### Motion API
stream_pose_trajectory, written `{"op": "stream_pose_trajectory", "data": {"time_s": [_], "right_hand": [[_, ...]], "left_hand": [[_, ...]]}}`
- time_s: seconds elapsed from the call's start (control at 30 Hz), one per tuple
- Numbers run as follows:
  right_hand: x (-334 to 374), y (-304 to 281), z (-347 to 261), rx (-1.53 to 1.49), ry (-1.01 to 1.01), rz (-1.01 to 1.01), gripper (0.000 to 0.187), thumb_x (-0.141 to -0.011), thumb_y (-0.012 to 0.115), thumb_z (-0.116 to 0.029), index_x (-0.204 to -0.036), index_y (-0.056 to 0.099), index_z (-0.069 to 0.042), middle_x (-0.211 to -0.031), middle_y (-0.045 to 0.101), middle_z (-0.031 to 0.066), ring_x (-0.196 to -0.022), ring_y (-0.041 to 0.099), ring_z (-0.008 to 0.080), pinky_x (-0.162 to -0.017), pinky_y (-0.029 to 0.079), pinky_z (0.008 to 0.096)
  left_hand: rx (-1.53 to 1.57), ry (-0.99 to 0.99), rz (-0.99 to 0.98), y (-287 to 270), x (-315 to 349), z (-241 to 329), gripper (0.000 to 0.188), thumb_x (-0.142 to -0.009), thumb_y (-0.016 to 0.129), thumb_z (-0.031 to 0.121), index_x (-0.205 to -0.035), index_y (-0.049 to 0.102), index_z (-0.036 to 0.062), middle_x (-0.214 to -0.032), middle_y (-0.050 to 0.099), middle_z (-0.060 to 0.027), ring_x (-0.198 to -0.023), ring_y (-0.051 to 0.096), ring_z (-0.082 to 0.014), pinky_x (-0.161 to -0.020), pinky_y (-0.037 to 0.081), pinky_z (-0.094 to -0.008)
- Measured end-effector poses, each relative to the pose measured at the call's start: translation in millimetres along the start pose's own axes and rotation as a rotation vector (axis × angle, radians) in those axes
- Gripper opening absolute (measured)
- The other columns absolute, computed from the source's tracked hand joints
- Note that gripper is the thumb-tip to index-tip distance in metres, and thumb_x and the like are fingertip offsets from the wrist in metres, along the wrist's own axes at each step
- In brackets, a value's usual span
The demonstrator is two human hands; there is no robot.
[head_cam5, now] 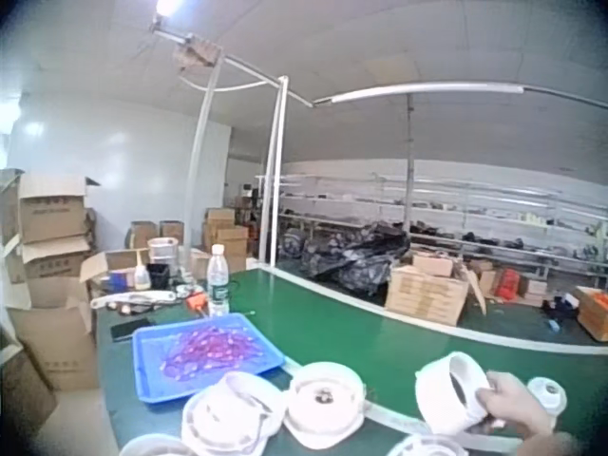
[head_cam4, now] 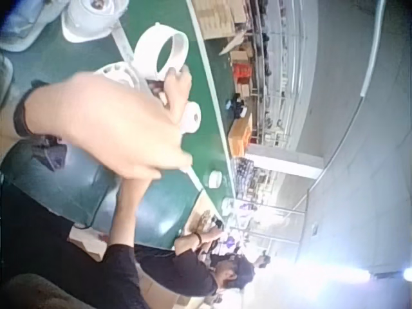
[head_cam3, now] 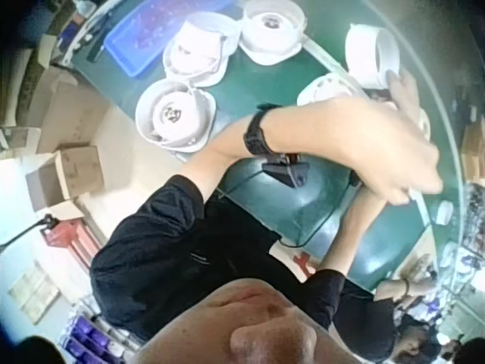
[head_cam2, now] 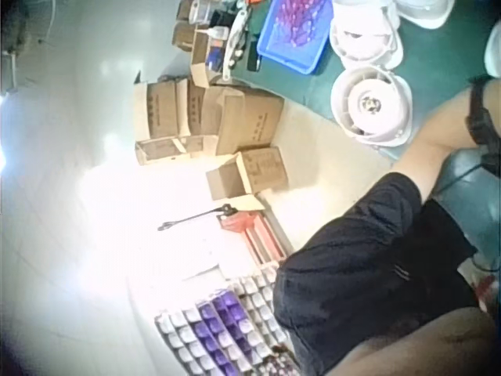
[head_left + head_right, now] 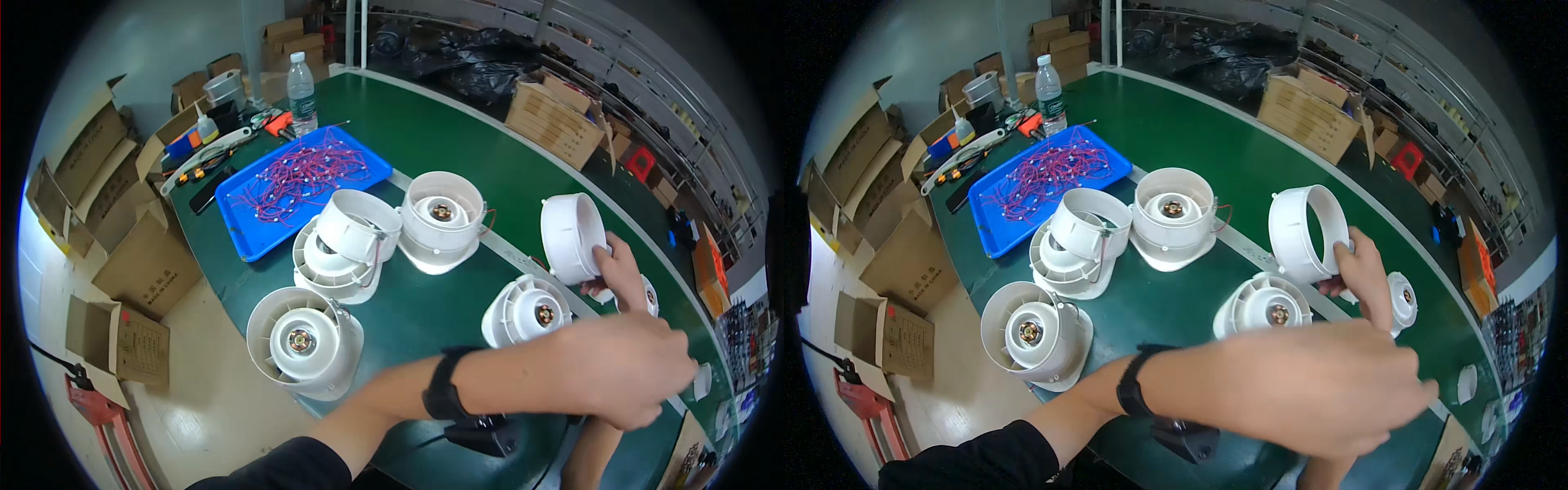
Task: Assembling plastic housings for small exhaust fans by fitting the outer casing over the motor/blade assembly.
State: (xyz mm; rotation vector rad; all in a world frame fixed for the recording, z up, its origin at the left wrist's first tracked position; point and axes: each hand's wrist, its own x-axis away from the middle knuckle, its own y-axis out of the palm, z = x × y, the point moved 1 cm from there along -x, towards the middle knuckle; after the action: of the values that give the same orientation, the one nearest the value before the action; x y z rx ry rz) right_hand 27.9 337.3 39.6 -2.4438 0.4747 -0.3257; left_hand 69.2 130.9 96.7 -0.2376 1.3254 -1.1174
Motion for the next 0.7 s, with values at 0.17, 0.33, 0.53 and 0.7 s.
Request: {"op": "stream_pose_trajectory", "data": {"time_s": [0.17, 0.33, 0.53, 0.7], "right_hand": [[-105.2, 45.8, 42.8, 0.023, 0.081, -0.097, 0.048, -0.091, 0.040, -0.010, -0.136, 0.035, 0.003, -0.076, 0.068, 0.0203, -0.055, 0.068, 0.0237, -0.046, 0.055, 0.0312], [-133.1, 41.4, 73.6, 0.121, 0.264, -0.130, 0.050, -0.098, 0.048, -0.034, -0.135, 0.043, -0.002, -0.071, 0.066, 0.0098, -0.052, 0.064, 0.0191, -0.049, 0.054, 0.0294], [-131.6, 45.6, 74.7, 0.035, 0.187, 0.088, 0.054, -0.096, 0.051, -0.046, -0.127, 0.053, -0.002, -0.078, 0.060, 0.0062, -0.057, 0.064, 0.0152, -0.046, 0.053, 0.0278], [-103.8, 83.7, 23.9, -0.559, -0.096, -0.358, 0.072, -0.096, 0.056, -0.045, -0.151, 0.027, -0.010, -0.130, 0.054, 0.0193, -0.114, 0.059, 0.0279, -0.095, 0.050, 0.0389]], "left_hand": [[-0.045, -0.043, 0.216, 28.5, -0.2, -6.1, 0.018, -0.058, 0.070, 0.016, -0.067, 0.068, 0.0001, -0.069, 0.064, -0.0155, -0.070, 0.067, -0.0311, -0.063, 0.051, -0.0374], [-0.090, -0.062, 0.225, 36.0, -12.9, -14.0, 0.017, -0.057, 0.071, 0.020, -0.066, 0.069, 0.0051, -0.075, 0.065, -0.0117, -0.073, 0.066, -0.0259, -0.066, 0.049, -0.0351], [-0.206, -0.069, 0.408, 4.8, -2.7, 5.0, 0.015, -0.073, 0.062, 0.016, -0.063, 0.063, 0.0044, -0.061, 0.061, -0.0084, -0.063, 0.062, -0.0222, -0.057, 0.048, -0.0340], [-0.269, -0.037, 0.590, 23.8, -3.2, 7.5, 0.018, -0.076, 0.060, 0.016, -0.065, 0.063, 0.0024, -0.059, 0.060, -0.0069, -0.060, 0.062, -0.0228, -0.058, 0.049, -0.0329]]}}
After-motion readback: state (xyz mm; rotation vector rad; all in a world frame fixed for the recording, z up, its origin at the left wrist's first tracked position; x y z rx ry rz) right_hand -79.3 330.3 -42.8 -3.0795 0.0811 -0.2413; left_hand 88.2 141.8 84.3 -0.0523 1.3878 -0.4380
